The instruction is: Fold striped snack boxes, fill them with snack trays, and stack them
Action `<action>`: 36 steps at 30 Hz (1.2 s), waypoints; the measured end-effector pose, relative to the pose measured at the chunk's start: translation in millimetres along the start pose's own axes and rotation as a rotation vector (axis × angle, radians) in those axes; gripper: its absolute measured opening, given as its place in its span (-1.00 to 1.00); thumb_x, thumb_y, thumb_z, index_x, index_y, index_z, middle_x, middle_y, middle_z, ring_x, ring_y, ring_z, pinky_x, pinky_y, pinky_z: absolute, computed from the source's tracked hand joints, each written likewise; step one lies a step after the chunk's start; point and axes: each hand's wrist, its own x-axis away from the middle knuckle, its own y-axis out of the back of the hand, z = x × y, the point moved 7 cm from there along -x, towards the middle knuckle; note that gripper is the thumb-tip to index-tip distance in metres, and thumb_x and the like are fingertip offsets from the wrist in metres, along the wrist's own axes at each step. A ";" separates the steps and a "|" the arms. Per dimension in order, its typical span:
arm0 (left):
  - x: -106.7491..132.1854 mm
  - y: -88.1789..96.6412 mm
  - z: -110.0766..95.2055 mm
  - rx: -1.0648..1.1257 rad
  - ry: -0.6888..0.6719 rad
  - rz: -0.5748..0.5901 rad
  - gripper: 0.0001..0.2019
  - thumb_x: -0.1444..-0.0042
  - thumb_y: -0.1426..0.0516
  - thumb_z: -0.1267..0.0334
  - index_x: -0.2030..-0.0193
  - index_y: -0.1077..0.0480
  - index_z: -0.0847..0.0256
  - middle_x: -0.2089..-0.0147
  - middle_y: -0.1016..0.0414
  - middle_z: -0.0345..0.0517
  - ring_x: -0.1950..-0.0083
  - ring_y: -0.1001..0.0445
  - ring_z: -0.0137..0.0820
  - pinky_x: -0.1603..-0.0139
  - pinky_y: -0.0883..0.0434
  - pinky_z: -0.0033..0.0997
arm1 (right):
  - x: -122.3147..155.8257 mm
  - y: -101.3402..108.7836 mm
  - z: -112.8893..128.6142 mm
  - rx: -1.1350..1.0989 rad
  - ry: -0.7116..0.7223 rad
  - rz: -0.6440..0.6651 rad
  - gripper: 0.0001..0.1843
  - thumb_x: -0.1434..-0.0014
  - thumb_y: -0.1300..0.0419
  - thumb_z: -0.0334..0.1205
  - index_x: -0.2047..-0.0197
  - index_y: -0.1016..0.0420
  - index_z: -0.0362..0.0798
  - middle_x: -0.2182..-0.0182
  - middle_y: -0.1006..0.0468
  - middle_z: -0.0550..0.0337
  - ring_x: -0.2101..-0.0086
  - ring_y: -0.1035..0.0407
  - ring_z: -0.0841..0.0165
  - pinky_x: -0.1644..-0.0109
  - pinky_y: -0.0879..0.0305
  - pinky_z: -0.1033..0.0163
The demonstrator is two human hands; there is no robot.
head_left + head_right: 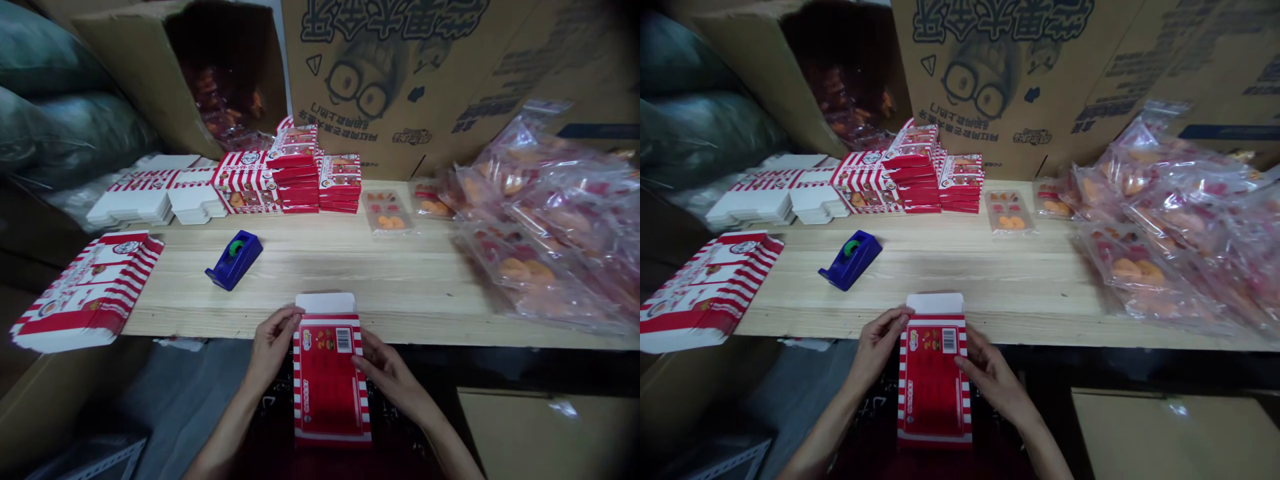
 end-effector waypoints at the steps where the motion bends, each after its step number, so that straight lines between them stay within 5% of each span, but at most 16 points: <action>1: -1.0 -0.1 -1.1 -0.008 -0.010 0.014 -0.76 -0.27 -0.25 0.05 0.09 -0.63 0.14 0.04 -0.64 -0.08 0.05 -0.55 -0.30 0.04 -0.43 -0.39 | -1.6 4.8 9.7 0.040 0.075 -0.075 -0.49 -0.32 -0.34 -0.09 -0.30 -0.45 0.34 -0.28 -0.51 0.21 -0.22 -0.43 0.21 -0.41 -0.21 -0.08; 5: -5.3 -3.6 -4.0 -0.005 -0.014 0.074 -0.76 -0.29 -0.23 0.06 0.10 -0.62 0.15 0.06 -0.62 -0.08 0.05 -0.52 -0.29 0.04 -0.40 -0.38 | -10.6 22.0 28.9 0.210 0.205 -0.261 -0.59 -0.30 -0.34 -0.03 -0.21 -0.56 0.32 -0.23 -0.55 0.18 -0.25 -0.37 0.16 -0.41 -0.19 -0.09; 10: -3.6 -8.3 -13.8 -0.068 -0.108 0.192 -0.76 -0.37 -0.15 0.10 0.18 -0.58 0.16 0.14 -0.55 -0.10 0.03 -0.48 -0.30 -0.09 -0.35 -0.33 | -19.2 28.8 25.4 0.360 0.179 -0.234 -0.73 -0.31 -0.29 0.07 -0.02 -0.70 0.29 -0.08 -0.65 0.14 -0.23 -0.37 0.13 -0.41 -0.16 -0.13; 14: -1.1 -14.0 -18.3 -0.147 -0.171 0.252 -0.72 -0.41 -0.10 0.14 0.28 -0.54 0.18 0.18 -0.50 -0.10 0.01 -0.46 -0.30 -0.22 -0.28 -0.28 | -20.6 35.5 6.8 0.255 0.081 -0.262 -0.73 -0.27 -0.32 0.11 0.10 -0.75 0.21 0.02 -0.70 0.10 -0.12 -0.46 0.10 -0.32 -0.26 -0.12; 17: -1.3 -20.7 -13.7 -0.114 -0.157 0.189 -0.74 -0.38 -0.13 0.14 0.28 -0.56 0.18 0.09 -0.54 -0.04 -0.08 -0.48 -0.26 -0.15 -0.33 -0.31 | -22.0 41.3 -7.8 -0.004 0.031 -0.370 -0.77 -0.13 -0.45 0.06 0.23 -0.76 0.12 0.07 -0.71 0.10 -0.02 -0.52 0.13 -0.16 -0.41 -0.01; 20: -2.5 -25.2 -4.8 0.121 -0.068 0.029 -0.86 -0.30 -0.24 0.15 0.10 -0.52 0.14 0.14 -0.60 -0.10 0.04 -0.55 -0.31 -0.01 -0.42 -0.37 | -24.7 39.7 -4.7 -0.160 0.057 -0.431 -0.81 -0.06 -0.50 -0.03 0.27 -0.72 0.12 0.08 -0.72 0.17 0.05 -0.55 0.20 -0.09 -0.47 0.08; 24: -6.8 -40.0 -0.8 0.527 0.133 0.071 -0.47 -0.15 -0.37 0.25 -0.22 -0.34 0.00 0.11 -0.66 -0.18 0.18 -0.62 -0.37 0.09 -0.51 -0.39 | -33.7 23.6 18.1 -0.281 0.024 -0.228 -0.60 -0.08 -0.45 -0.17 -0.02 -0.64 0.22 -0.14 -0.63 0.21 -0.07 -0.52 0.15 -0.15 -0.48 0.00; 28: -10.3 -54.6 -5.5 0.619 0.325 0.345 -0.54 -0.14 -0.35 0.32 -0.20 -0.49 0.18 0.01 -0.69 -0.01 0.10 -0.65 -0.36 0.00 -0.51 -0.42 | -40.2 19.6 28.0 -0.237 -0.058 -0.044 -0.59 -0.05 -0.44 -0.21 -0.01 -0.67 0.19 -0.04 -0.70 0.18 -0.03 -0.57 0.11 -0.14 -0.50 -0.03; 36: -20.6 -43.8 -0.6 0.256 0.113 0.298 -0.80 -0.28 -0.24 0.22 0.03 -0.67 0.12 -0.15 -0.65 0.04 -0.19 -0.58 -0.16 -0.26 -0.44 -0.10 | -32.6 43.4 5.7 -0.092 -0.032 -0.176 -0.76 -0.16 -0.42 -0.12 0.07 -0.73 0.17 0.00 -0.73 0.16 -0.04 -0.59 0.15 -0.26 -0.42 -0.05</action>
